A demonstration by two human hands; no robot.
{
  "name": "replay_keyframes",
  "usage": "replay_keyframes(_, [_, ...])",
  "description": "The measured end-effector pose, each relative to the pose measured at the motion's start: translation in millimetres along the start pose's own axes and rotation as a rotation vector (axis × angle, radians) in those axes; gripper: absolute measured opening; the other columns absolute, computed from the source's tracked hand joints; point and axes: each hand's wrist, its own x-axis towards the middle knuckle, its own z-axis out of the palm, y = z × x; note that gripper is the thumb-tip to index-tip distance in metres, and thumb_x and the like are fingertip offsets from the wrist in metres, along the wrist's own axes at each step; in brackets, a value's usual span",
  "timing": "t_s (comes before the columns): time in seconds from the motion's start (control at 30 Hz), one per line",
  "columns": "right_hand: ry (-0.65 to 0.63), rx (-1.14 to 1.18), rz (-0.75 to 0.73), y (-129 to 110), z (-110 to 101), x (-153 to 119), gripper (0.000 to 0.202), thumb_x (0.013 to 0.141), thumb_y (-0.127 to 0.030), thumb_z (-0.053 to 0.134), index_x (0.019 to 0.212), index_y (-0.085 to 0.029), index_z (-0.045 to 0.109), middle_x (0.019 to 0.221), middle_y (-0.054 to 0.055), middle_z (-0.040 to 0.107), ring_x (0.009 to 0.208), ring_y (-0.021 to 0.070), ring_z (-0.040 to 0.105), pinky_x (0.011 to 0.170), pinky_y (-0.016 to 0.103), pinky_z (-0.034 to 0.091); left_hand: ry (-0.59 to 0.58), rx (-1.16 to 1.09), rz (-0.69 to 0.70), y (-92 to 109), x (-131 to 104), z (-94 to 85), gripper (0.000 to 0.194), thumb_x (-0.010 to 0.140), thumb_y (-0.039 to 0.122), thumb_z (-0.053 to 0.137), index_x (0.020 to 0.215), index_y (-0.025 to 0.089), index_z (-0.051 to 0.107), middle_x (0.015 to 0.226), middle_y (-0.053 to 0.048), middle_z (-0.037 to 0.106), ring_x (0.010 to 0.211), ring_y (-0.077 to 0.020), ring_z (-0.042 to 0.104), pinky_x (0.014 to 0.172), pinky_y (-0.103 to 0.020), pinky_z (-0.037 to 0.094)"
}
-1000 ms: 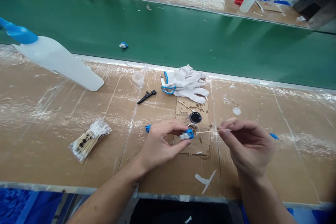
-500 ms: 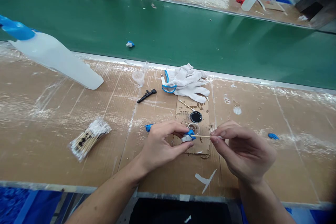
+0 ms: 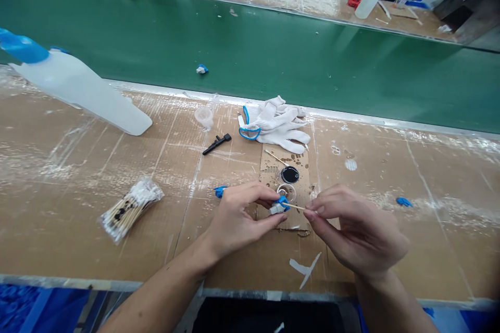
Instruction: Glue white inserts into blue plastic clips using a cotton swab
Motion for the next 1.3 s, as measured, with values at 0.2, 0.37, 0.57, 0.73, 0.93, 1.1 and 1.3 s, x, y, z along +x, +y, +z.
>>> replay_keyframes(0.2, [-0.017,-0.041,-0.001,1,-1,0,0.034,0.080,0.009,0.072,0.100,-0.019,0.071,0.078,0.000,0.072,0.070,0.0183,0.072,0.059,0.032,0.059,0.002,-0.001,-0.005,1,1,-0.5,0.020,0.075,0.012,0.089,0.091,0.015,0.077,0.086,-0.007,0.082,0.073,-0.0173,0.076,0.067,-0.027,0.061])
replay_keyframes(0.37, [-0.002,0.022,0.025,3,-3,-3,0.034,0.082,0.006,0.072,0.102,-0.022,0.071,0.079,0.000,0.073,0.070,0.0188,0.071,0.059,0.033,0.059,0.019,-0.004,-0.022,2,2,-1.8,0.021,0.073,0.011,0.089,0.090,0.016,0.078,0.085,-0.007,0.083,0.075,-0.0189,0.078,0.069,-0.028,0.063])
replay_keyframes(0.57, [0.060,0.007,0.144,18,-24,-10,0.027,0.084,0.002,0.074,0.094,-0.022,0.070,0.078,0.000,0.071,0.072,0.0182,0.068,0.062,0.033,0.056,0.042,-0.217,-0.152,4,0,-5.1,0.023,0.072,0.008,0.086,0.092,0.015,0.078,0.091,-0.009,0.083,0.082,-0.0189,0.081,0.075,-0.025,0.067])
replay_keyframes(0.73, [-0.333,-0.242,0.055,31,-18,-5,0.014,0.095,-0.007,0.068,0.094,-0.021,0.068,0.084,0.002,0.074,0.074,0.0170,0.065,0.064,0.031,0.053,0.062,-0.324,-0.163,5,2,-6.8,0.023,0.069,0.005,0.084,0.089,0.016,0.078,0.090,-0.008,0.083,0.081,-0.0178,0.081,0.075,-0.023,0.067])
replay_keyframes(0.93, [-0.220,-0.263,0.172,36,-45,-17,0.022,0.094,-0.029,0.076,0.115,-0.025,0.072,0.112,0.008,0.072,0.099,0.0226,0.069,0.070,0.031,0.056,0.083,-0.274,-0.184,4,1,-11.2,0.025,0.068,0.006,0.084,0.089,0.018,0.079,0.090,-0.007,0.084,0.085,-0.0203,0.081,0.077,-0.025,0.068])
replay_keyframes(1.1, [0.547,-0.851,0.505,43,-152,-80,0.032,0.103,-0.047,0.054,0.106,-0.022,0.073,0.096,0.008,0.071,0.078,0.0208,0.066,0.065,0.034,0.052,0.085,-0.210,-0.166,3,-3,-13.5,0.024,0.076,0.009,0.080,0.095,0.025,0.079,0.095,-0.004,0.083,0.088,-0.0212,0.081,0.079,-0.028,0.069])
replay_keyframes(1.3, [0.174,-0.891,0.721,65,-198,-124,0.045,0.088,-0.060,0.062,0.092,-0.019,0.081,0.094,0.011,0.077,0.069,0.0224,0.068,0.065,0.037,0.054,-0.006,-0.218,-0.140,8,0,-11.5,0.022,0.081,0.011,0.076,0.096,0.028,0.078,0.092,-0.003,0.080,0.081,-0.0189,0.079,0.068,-0.023,0.067])
